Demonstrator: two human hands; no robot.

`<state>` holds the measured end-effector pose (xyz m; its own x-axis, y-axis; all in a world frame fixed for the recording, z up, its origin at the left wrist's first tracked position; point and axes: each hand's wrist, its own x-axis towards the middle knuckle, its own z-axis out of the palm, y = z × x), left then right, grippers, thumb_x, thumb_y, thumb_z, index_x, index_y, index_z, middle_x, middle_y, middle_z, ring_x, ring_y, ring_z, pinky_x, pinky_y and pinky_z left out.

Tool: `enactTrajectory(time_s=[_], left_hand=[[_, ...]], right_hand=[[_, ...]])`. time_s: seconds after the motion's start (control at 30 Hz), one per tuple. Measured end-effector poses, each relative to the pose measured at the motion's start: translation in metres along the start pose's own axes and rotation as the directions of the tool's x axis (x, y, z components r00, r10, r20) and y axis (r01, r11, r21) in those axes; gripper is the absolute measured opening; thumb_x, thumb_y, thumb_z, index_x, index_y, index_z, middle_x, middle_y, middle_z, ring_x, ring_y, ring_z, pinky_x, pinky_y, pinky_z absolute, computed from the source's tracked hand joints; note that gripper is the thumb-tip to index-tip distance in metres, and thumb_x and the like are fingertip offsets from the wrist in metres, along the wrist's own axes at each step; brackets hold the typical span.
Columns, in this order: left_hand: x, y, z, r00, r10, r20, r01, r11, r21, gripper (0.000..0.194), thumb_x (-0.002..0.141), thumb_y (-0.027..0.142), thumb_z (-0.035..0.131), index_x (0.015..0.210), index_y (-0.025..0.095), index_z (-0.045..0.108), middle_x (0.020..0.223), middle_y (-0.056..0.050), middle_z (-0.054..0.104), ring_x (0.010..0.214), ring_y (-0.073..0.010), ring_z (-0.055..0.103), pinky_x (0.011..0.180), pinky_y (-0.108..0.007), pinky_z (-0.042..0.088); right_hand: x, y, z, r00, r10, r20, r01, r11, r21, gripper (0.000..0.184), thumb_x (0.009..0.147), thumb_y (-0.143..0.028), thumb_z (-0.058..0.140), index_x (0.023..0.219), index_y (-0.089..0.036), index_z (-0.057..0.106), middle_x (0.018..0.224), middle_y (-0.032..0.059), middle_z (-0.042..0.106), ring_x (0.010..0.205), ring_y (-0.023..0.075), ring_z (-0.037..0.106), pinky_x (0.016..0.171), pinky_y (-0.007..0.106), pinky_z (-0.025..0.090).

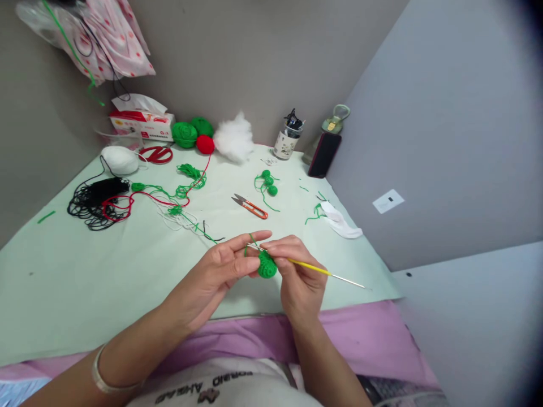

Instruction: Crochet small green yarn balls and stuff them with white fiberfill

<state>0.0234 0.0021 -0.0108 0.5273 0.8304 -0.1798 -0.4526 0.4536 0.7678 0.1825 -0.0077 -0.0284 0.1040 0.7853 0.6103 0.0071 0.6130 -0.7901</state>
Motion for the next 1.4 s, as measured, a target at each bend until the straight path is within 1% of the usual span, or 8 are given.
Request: enactTrajectory(time_s=[0.1, 0.2, 0.33, 0.47, 0.87, 1.13, 1.27, 1.4], left_hand=[[-0.001, 0.001, 0.002, 1.000, 0.004, 0.018, -0.004, 1.000, 0.023, 0.046, 0.083, 0.031, 0.079, 0.128, 0.028, 0.071, 0.091, 0.000, 0.065, 0.091, -0.0158, 0.055, 0.091, -0.029, 0.041], [-0.003, 0.001, 0.002, 0.999, 0.031, 0.022, -0.032, 0.996, 0.077, 0.049, 0.084, 0.031, 0.078, 0.132, 0.026, 0.068, 0.095, -0.002, 0.068, 0.094, -0.0171, 0.058, 0.092, -0.031, 0.042], [-0.003, 0.000, -0.001, 0.997, 0.073, 0.009, -0.074, 0.988, 0.139, 0.055, 0.084, 0.027, 0.079, 0.137, 0.027, 0.063, 0.094, 0.000, 0.064, 0.094, -0.0169, 0.061, 0.092, -0.031, 0.046], [-0.002, 0.001, -0.002, 0.990, 0.137, -0.042, -0.124, 0.965, 0.229, 0.054, 0.083, 0.021, 0.078, 0.135, 0.028, 0.065, 0.090, 0.002, 0.058, 0.093, -0.0160, 0.062, 0.090, -0.030, 0.049], [-0.008, 0.004, -0.006, 0.979, 0.195, -0.060, -0.162, 0.922, 0.353, 0.047, 0.088, 0.021, 0.073, 0.134, 0.029, 0.067, 0.095, 0.000, 0.059, 0.095, -0.0156, 0.058, 0.091, -0.029, 0.047], [-0.008, 0.006, -0.009, 0.977, 0.205, -0.058, -0.166, 0.904, 0.393, 0.043, 0.090, 0.022, 0.072, 0.132, 0.033, 0.068, 0.095, 0.002, 0.060, 0.096, -0.0147, 0.058, 0.091, -0.026, 0.046], [-0.009, 0.007, -0.009, 0.971, 0.227, -0.079, -0.169, 0.878, 0.448, 0.043, 0.090, 0.022, 0.071, 0.131, 0.032, 0.068, 0.096, 0.001, 0.062, 0.097, -0.0159, 0.059, 0.094, -0.028, 0.045], [-0.009, 0.008, -0.007, 0.956, 0.271, -0.113, -0.184, 0.852, 0.491, 0.042, 0.087, 0.025, 0.074, 0.129, 0.028, 0.070, 0.095, 0.000, 0.065, 0.097, -0.0183, 0.060, 0.094, -0.031, 0.047]], right_hand=[[-0.001, 0.000, 0.000, 1.000, -0.001, 0.016, 0.001, 1.000, 0.012, 0.020, 0.095, -0.019, 0.067, 0.102, -0.032, 0.081, 0.092, 0.0021, 0.080, 0.087, 0.0197, 0.068, 0.079, 0.036, 0.054], [-0.001, 0.001, 0.000, 0.988, 0.156, 0.012, -0.155, 0.975, 0.158, 0.014, 0.095, -0.025, 0.069, 0.097, -0.031, 0.081, 0.090, 0.0012, 0.079, 0.079, 0.0164, 0.066, 0.069, 0.030, 0.052], [0.002, -0.001, 0.001, 0.915, 0.403, 0.010, -0.382, 0.860, 0.338, 0.009, 0.088, -0.034, 0.076, 0.086, -0.027, 0.080, 0.081, 0.0008, 0.076, 0.063, 0.0120, 0.060, 0.056, 0.025, 0.049], [0.005, -0.002, 0.003, 0.883, 0.469, 0.025, -0.440, 0.808, 0.392, 0.014, 0.085, -0.036, 0.078, 0.084, -0.023, 0.078, 0.074, 0.0022, 0.075, 0.060, 0.0120, 0.061, 0.053, 0.023, 0.050], [0.007, -0.005, -0.007, 0.937, 0.334, 0.103, -0.349, 0.880, 0.322, 0.019, 0.101, -0.033, 0.059, 0.092, -0.022, 0.071, 0.086, 0.0029, 0.079, 0.065, 0.0120, 0.069, 0.060, 0.025, 0.057], [0.007, -0.010, -0.008, 0.946, 0.304, 0.112, -0.323, 0.918, 0.232, 0.021, 0.103, -0.036, 0.056, 0.093, -0.021, 0.067, 0.087, 0.0050, 0.080, 0.066, 0.0156, 0.072, 0.061, 0.031, 0.061], [0.003, -0.013, -0.008, 0.982, 0.164, 0.098, -0.172, 0.982, 0.077, 0.019, 0.104, -0.027, 0.053, 0.101, -0.024, 0.071, 0.094, 0.0047, 0.078, 0.073, 0.0161, 0.073, 0.067, 0.033, 0.061], [-0.005, -0.014, -0.011, 0.974, -0.085, 0.210, 0.124, 0.977, -0.177, 0.025, 0.102, -0.016, 0.053, 0.116, -0.029, 0.070, 0.102, 0.0067, 0.078, 0.093, 0.0215, 0.075, 0.075, 0.039, 0.062]])
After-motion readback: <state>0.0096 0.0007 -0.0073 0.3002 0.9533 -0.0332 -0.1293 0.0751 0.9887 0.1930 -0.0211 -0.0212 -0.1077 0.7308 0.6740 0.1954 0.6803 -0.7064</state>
